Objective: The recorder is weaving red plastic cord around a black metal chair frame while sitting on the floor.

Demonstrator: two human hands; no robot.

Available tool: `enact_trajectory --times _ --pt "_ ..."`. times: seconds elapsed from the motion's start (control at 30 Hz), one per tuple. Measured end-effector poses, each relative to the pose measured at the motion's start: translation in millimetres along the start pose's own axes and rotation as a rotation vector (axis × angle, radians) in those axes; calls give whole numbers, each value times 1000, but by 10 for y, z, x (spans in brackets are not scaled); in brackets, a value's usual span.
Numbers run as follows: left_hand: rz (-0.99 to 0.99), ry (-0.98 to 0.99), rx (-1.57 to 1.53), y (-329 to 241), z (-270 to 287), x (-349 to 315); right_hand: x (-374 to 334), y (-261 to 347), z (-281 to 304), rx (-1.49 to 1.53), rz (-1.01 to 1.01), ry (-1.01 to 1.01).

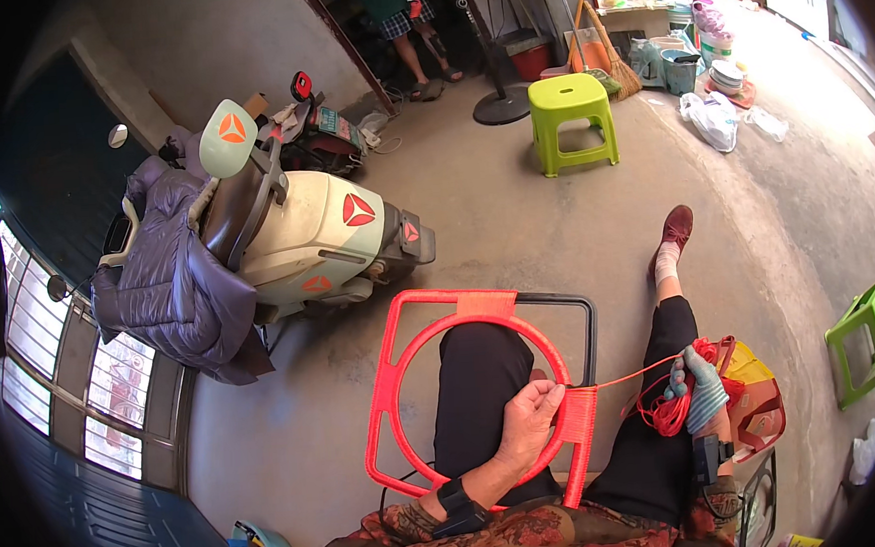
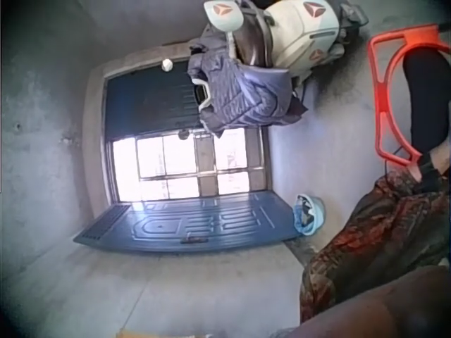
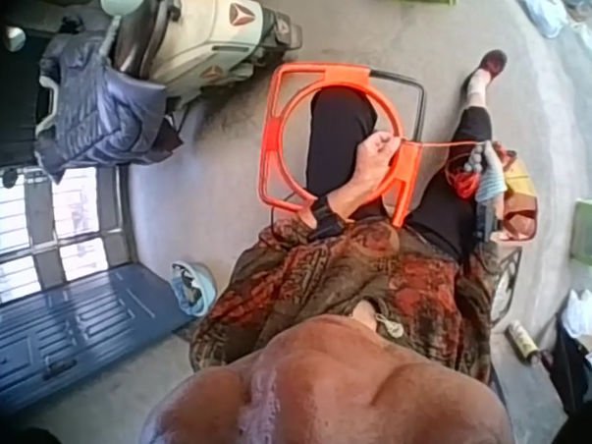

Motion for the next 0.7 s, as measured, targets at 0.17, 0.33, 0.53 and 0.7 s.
enact_trajectory --times 0.17,0.33,0.53,0.7 --pt "10 -4 -18 -20 -17 47 -109 18 -169 -166 15 -34" --pt "-28 -11 26 -100 -10 85 -109 57 -337 -236 20 -65" --pt "-60 -22 81 7 14 9 -131 164 -317 -485 401 -302" --pt "-46 -78 33 96 46 -61 -720 -219 -868 -479 18 187"
Point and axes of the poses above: each hand's wrist, its own x-axis towards the middle knuckle, its own z-axis out of the back of the hand, y = z × x, the point moved 5 cm from there along x, towards the middle knuckle, and after that the axes turned 14 degrees about -y, right-handed, at the moved point
